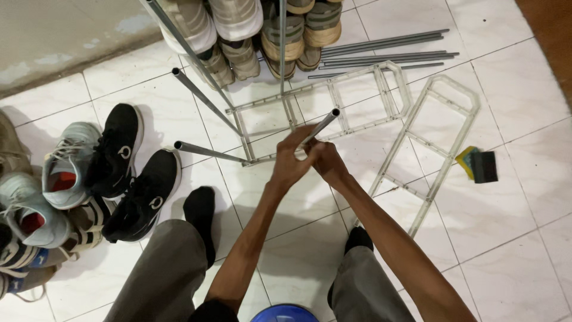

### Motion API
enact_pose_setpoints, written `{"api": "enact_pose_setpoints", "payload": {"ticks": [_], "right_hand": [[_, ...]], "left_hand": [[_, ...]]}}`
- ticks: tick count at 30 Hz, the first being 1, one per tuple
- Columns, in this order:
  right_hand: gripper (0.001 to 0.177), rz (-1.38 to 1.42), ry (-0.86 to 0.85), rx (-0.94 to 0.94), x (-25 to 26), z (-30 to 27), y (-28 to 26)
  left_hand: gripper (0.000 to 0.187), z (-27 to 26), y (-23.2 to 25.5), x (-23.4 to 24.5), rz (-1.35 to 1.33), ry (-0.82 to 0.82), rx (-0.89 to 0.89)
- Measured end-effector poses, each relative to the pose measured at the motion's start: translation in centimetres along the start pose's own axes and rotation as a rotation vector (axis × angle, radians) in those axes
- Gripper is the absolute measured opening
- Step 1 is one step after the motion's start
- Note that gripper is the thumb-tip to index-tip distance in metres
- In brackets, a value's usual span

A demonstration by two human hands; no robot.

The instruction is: The person assembles a white plastic shoe rack by inserting metal poles into the base frame and then attaching the upper plastic frame. The person works on a tiled floor with several pairs of shoes nearby.

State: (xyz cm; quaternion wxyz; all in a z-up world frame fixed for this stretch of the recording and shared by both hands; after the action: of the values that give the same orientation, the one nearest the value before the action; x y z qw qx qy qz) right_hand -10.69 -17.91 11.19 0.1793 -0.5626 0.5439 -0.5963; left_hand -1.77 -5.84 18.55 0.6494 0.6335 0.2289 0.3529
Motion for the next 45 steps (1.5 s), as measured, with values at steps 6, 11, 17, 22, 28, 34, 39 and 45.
{"api": "enact_pose_setpoints", "payload": {"ticks": [6, 11, 17, 22, 28, 34, 39, 45], "right_hand": [[0.009, -0.345, 0.030, 0.078, -0.6, 0.5, 1.5], [0.006, -0.177, 0.047, 0.095, 0.0, 0.7, 0.9], [0.009, -0.193, 0.134, 0.415, -0.7, -0.2, 1.5], [0.006, -0.118, 0.101, 0.300, -0.1, -0.3, 0.1], [0.020, -0.020, 0.095, 0.083, 0.1, -0.6, -0.7], [0.019, 0.107, 0.157, 0.149, -0.6, -0.3, -0.7], [0.010, -0.086, 0.036, 0.192, 1.0, 0.6, -1.7], [0.013, -0.123, 0.051, 0.106, 1.3, 0.0, -2.1]], "left_hand": [[0.034, 0.6, 0.1, -0.8, 0.133, 0.013, -0.156], [0.033, 1.0, -0.7, -0.1, 0.190, 0.002, -0.212], [0.031, 1.1, 0.2, 0.0, 0.165, -0.006, -0.185], [0.038, 0.7, 2.4, 0.8, 0.119, -0.119, -0.122], [0.028, 0.6, 0.2, 0.9, 0.197, -0.078, -0.082], [0.027, 0.3, -1.2, 0.1, 0.225, 0.038, -0.183], [0.029, 1.1, 0.0, 1.3, 0.133, -0.063, -0.189], [0.026, 1.0, -0.3, 1.4, 0.153, -0.114, -0.121]]}}
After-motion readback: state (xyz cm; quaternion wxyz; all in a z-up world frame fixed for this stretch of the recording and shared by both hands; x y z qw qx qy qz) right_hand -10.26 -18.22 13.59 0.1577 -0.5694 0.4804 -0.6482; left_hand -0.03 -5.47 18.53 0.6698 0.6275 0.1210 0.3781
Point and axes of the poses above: each hand's wrist, its own z-axis towards the middle knuckle, its own x-axis out of the back of the hand, y = z × x, the point moved 2 cm from there along z, towards the middle knuckle, and after that the axes turned 5 degrees about y, right-handed, at the moved point
